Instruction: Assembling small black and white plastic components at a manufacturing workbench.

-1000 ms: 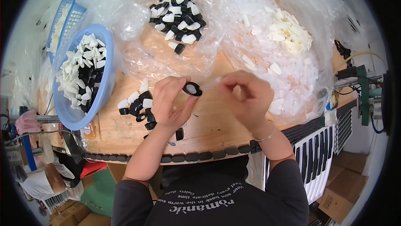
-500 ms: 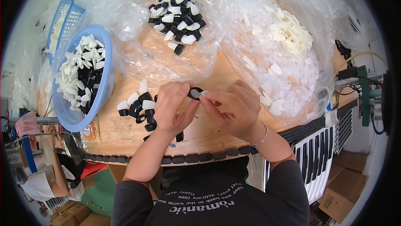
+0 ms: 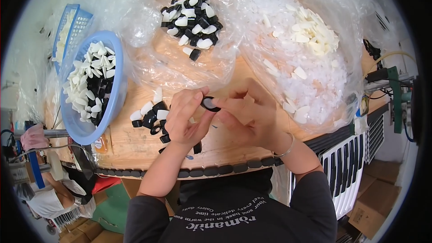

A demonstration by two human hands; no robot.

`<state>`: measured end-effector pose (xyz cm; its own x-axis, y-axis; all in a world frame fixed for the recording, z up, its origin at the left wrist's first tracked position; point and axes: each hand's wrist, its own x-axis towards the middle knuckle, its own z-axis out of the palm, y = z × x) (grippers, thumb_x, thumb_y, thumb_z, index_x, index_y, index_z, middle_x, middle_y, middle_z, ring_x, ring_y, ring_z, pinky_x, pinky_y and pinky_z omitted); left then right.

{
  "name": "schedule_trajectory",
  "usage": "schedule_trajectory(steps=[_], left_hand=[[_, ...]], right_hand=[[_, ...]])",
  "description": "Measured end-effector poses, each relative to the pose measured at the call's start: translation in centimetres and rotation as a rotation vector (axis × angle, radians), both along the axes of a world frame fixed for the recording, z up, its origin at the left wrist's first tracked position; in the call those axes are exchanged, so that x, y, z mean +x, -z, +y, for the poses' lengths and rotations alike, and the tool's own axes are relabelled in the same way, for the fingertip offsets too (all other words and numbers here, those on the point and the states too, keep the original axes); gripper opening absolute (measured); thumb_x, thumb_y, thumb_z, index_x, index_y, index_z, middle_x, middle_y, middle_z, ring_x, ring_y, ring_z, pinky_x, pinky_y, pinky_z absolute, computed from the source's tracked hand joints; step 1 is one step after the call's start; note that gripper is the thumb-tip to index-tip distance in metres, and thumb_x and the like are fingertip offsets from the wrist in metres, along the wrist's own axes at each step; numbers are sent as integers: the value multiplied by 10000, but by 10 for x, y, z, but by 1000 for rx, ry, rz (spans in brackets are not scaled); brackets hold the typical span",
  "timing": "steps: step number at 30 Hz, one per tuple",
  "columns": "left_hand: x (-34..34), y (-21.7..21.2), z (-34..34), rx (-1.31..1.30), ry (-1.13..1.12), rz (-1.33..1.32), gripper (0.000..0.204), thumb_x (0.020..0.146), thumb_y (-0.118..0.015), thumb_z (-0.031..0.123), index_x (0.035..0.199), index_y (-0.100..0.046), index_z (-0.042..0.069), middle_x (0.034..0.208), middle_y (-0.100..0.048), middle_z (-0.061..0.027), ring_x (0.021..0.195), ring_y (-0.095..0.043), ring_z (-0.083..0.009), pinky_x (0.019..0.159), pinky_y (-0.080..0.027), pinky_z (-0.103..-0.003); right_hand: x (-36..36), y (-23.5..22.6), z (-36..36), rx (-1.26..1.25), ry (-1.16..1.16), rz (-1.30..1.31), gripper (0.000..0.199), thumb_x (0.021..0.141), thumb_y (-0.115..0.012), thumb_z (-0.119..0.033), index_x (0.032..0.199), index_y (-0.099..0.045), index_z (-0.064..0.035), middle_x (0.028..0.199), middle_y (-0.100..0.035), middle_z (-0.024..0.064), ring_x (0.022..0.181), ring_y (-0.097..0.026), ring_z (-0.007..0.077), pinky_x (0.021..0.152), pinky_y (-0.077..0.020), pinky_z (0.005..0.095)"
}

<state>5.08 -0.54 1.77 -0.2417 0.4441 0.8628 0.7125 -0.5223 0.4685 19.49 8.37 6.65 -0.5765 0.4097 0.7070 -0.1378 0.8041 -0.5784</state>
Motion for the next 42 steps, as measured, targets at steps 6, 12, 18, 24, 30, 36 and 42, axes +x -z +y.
schedule_trajectory(steps=[6,12,18,24,30,36,42], left_hand=[[-5,-3,1,6,-58,79,511,651,-793,5,1120,-591,-21,945,-697,-154,846,-651,-288,757,-453,-357],[-3,-2,0,-74,7,130,540,647,-734,-54,1158,-564,-10,1010,-659,-195,922,-617,-315,820,-468,-387],[3,1,5,-43,-1,78,503,634,-790,-5,1099,-600,-29,980,-688,-164,891,-641,-313,778,-460,-384],[7,-1,4,-89,-70,46,514,622,-771,-49,1105,-593,-51,991,-670,-192,884,-644,-341,782,-481,-396],[7,-4,5,-26,-83,176,426,650,-747,-62,1053,-609,-69,972,-672,-195,846,-659,-334,759,-483,-383],[10,-9,5,-50,-130,187,356,694,-731,-47,1030,-616,-76,921,-682,-193,832,-665,-325,727,-471,-359],[10,-9,4,-60,-117,181,358,688,-732,-48,1027,-621,-80,901,-681,-194,819,-668,-327,726,-472,-361]], right_hand=[[4,10,7,-607,-183,-121,332,862,-636,-72,1185,-595,-10,944,-644,63,770,-574,108,679,-466,245],[-1,19,0,-1021,-375,-102,201,886,-648,-130,1054,-668,-21,876,-646,-13,728,-531,9,581,-395,176],[0,16,1,-1016,-345,-133,173,875,-660,-133,1003,-674,-18,839,-649,-17,707,-533,11,590,-409,182],[2,12,1,-871,-288,-158,177,882,-629,-16,1051,-625,35,974,-645,55,871,-599,86,749,-495,235],[2,17,-1,-851,-272,-119,141,875,-627,-7,1012,-625,28,944,-632,41,845,-585,83,746,-484,236],[1,14,-4,-846,-271,-86,131,867,-636,-8,996,-627,15,909,-627,18,801,-561,67,715,-453,217],[0,13,-7,-807,-214,-91,114,846,-647,-2,957,-630,14,859,-625,11,790,-541,59,686,-423,209]])
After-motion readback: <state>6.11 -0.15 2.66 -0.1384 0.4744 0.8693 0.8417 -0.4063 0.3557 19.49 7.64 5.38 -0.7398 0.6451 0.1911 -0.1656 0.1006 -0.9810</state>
